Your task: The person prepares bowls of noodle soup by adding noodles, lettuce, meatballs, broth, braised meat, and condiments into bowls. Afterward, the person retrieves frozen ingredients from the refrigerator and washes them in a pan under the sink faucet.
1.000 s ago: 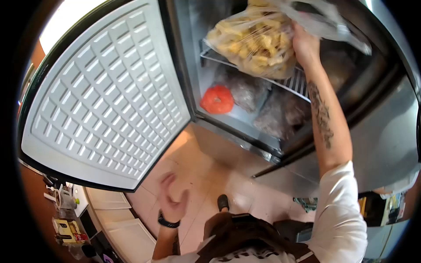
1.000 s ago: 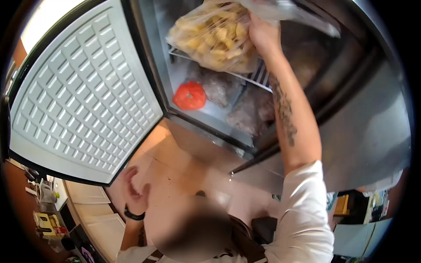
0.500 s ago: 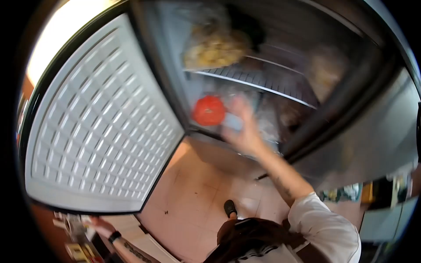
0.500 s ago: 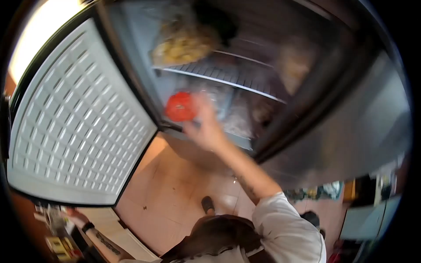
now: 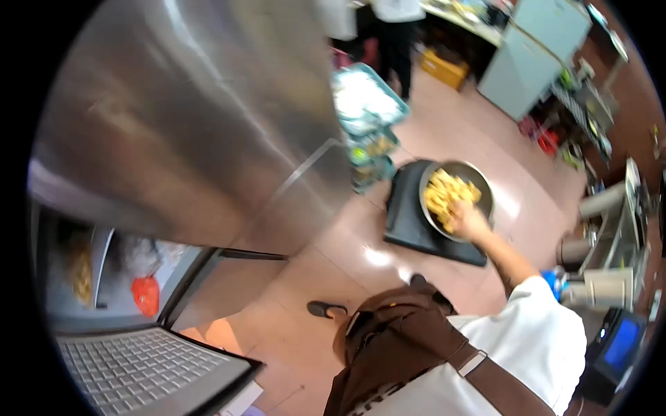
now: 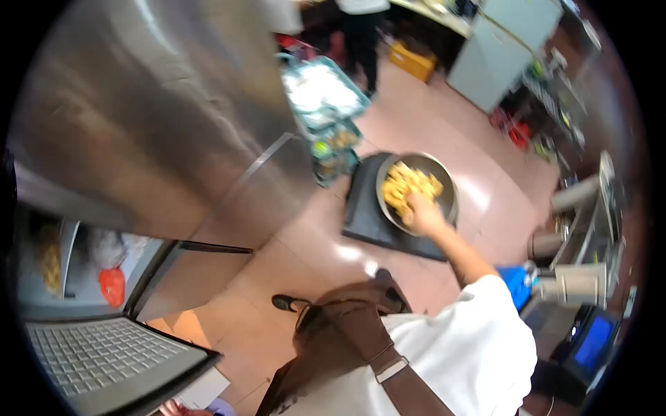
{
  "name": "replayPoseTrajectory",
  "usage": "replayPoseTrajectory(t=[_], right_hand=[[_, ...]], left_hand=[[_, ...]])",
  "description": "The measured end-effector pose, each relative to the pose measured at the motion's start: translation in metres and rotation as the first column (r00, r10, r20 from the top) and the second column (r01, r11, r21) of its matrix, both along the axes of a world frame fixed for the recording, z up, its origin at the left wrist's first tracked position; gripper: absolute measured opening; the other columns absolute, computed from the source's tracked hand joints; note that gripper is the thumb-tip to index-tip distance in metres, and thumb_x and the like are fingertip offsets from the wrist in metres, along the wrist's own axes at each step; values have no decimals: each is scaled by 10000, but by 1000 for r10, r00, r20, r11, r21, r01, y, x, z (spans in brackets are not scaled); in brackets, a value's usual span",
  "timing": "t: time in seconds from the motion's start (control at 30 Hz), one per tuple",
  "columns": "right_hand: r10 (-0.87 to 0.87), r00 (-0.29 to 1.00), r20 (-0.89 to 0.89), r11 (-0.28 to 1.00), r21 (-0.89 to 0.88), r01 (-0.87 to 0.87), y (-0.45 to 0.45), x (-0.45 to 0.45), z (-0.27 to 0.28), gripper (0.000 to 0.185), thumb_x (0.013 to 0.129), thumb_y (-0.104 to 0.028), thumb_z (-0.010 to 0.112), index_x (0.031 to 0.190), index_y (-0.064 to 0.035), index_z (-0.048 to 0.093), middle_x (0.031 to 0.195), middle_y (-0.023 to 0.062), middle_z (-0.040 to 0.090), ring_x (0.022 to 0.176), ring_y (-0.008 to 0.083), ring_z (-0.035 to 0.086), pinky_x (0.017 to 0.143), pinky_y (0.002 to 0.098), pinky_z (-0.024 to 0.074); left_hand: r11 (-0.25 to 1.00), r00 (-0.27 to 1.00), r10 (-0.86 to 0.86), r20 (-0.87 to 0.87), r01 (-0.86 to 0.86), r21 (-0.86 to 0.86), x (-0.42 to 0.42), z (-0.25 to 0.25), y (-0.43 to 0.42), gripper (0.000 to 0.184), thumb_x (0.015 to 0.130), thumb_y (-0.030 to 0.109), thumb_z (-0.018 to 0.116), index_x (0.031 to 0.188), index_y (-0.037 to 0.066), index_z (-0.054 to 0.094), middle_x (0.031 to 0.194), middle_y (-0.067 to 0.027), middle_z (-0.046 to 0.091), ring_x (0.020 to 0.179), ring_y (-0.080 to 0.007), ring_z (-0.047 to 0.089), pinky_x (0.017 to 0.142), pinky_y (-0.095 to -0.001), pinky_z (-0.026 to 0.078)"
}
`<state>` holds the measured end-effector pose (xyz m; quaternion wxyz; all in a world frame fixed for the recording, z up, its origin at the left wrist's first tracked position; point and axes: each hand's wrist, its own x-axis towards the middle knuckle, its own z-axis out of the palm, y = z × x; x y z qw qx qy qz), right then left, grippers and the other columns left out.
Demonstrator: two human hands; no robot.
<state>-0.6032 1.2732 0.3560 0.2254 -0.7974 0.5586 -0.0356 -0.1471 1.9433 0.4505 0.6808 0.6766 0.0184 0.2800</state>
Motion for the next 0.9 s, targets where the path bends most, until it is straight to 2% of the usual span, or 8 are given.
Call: replayPoseTrajectory(t=[0.1,0.17,0.2,0.27,0.37,0.5,0.67,0.9], right_hand=[[-212,977,24,935,-287,209,-51,-162,-16,674,809,-347,729,1327,12,490,1273,263,572,1137,432,580,978,481,477],[-281,902,-327,947,59,316,-49,-233,-69,872,734,-496,778,1352,50,495,1337,279,558,1227,404,553,1018,447,467],[12,978,-209,753,645,129,-29,-248,-75,963,668,-595,791,1361,22,534,1347,268,577,1254,371,557,1038,437,455],[-68,991,-117,485,864,135,-20,-245,-86,702,729,-540,798,1154,7,681,1147,214,692,1078,334,661,958,458,504],[-610,791,37,225,966,128,16,-247,-134,318,875,-288,737,912,15,650,811,124,684,612,187,647,548,356,544],[-569,809,147,578,772,266,60,-217,-104,321,925,-290,697,935,3,564,631,57,559,472,154,546,406,334,466],[-779,593,204,375,909,180,99,-248,-31,231,966,-239,643,882,-56,531,575,6,490,411,114,474,361,300,407],[-766,565,306,504,832,231,46,-389,8,237,948,-244,643,902,-28,557,551,-4,493,399,101,480,359,285,393]], left_hand=[[931,926,-363,-107,357,-73,-11,-20,-47,678,1037,546,333,1418,13,508,1254,-149,654,1129,-226,593,949,-375,439],[896,878,-444,-179,441,-57,-67,-29,-156,603,1042,486,380,1339,-2,573,1072,-108,689,934,-191,602,831,-307,445],[829,760,-557,-335,527,-185,-100,-33,-214,532,1044,420,410,1312,-4,587,1022,-90,681,941,-188,601,844,-302,446],[762,690,-646,-325,602,-237,-112,-55,-236,420,1010,365,496,1271,58,611,1001,-20,639,938,-151,589,830,-272,442],[633,456,-723,-519,738,-233,-166,-74,-308,373,1004,312,562,1236,27,626,1006,-57,676,921,-157,626,811,-302,476],[235,69,-730,-680,960,-154,-232,-94,-397,299,956,161,651,1211,4,647,1000,-70,699,892,-151,647,794,-286,503],[-125,-175,-698,-695,985,-123,-285,-96,-477,293,945,116,673,1212,-4,652,944,-41,702,886,-117,644,799,-250,495],[-372,-321,-521,-791,919,-128,-443,-131,-598,287,947,117,677,1203,-11,650,958,-35,704,893,-113,655,826,-243,506]])
